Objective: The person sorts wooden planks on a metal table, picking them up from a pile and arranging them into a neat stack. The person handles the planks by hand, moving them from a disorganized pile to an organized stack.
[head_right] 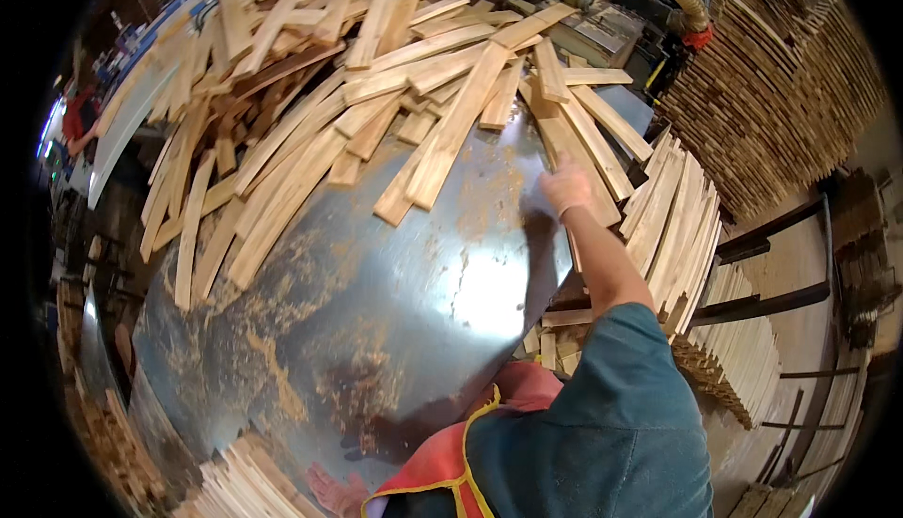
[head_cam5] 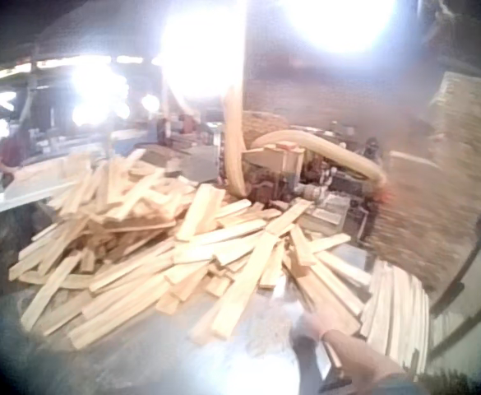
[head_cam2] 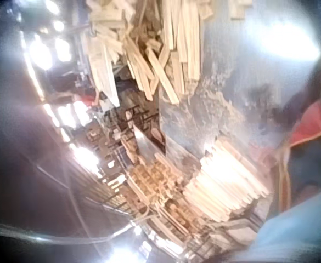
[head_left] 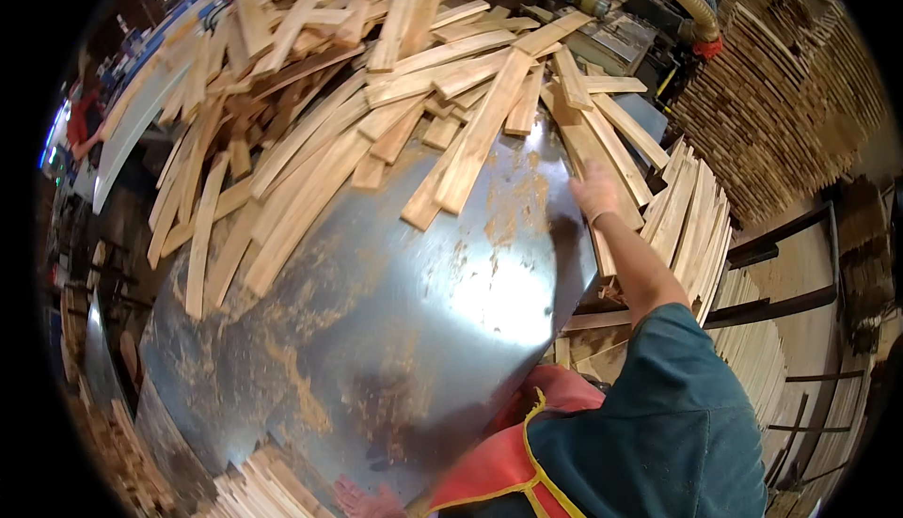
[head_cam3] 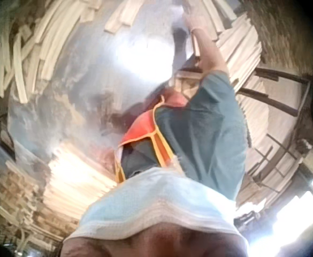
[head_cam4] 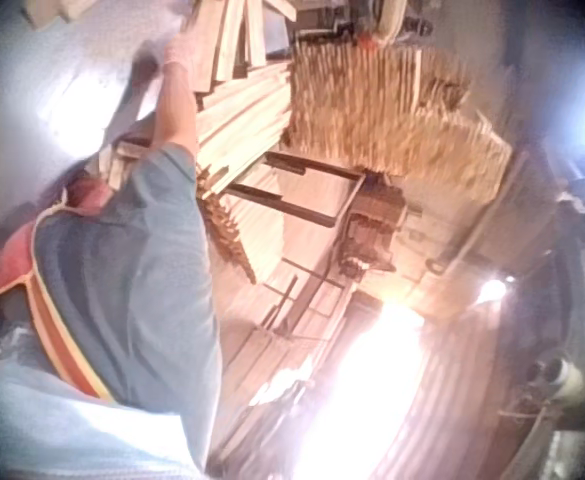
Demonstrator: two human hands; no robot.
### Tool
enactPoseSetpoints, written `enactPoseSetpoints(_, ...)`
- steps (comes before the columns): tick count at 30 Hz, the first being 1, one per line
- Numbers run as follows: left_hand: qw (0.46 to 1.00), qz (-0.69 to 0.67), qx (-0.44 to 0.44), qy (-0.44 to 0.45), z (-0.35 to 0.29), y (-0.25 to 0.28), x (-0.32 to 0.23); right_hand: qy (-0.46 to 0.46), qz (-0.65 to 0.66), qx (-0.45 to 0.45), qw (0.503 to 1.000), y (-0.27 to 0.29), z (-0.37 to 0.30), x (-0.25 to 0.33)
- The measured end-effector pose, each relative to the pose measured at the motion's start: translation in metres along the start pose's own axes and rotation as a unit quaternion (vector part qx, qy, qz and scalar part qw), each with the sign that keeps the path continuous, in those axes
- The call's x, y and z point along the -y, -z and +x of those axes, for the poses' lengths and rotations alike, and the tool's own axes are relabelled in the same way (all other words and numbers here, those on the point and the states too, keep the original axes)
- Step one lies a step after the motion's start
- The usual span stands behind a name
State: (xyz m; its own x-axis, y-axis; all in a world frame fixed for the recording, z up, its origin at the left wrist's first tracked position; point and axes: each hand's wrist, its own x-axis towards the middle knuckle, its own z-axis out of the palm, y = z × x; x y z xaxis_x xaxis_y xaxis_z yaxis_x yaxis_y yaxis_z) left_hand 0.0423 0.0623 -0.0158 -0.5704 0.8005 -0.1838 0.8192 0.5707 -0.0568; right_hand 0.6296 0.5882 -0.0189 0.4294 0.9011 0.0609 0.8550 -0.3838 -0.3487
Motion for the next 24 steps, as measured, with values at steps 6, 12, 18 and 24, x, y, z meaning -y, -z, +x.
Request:
enactPoseSetpoints(6, 0.987, -0.074, -0.005, -0.144, 0.107, 0.06, -0.202, -0.127, -0.008, 0.132, 0.983, 0.021, 0.091, -0.042)
enactPoseSetpoints(12, 0.942, -0.173, 0.02, -0.288, 0.237, 0.114, -0.403, -0.053, -0.06, 0.151, 0.985, -0.008, 0.026, -0.001)
enactPoseSetpoints(18, 0.956, -0.007, -0.039, -0.289, 0.284, 0.066, -0.499, -0.078, 0.048, 0.138, 0.986, -0.009, -0.052, -0.001)
enactPoseSetpoints(24, 0.922, -0.178, 0.231, -0.254, 0.27, 0.061, -0.457, -0.153, 0.699, 0.331, 0.615, 0.0, -0.143, 0.021)
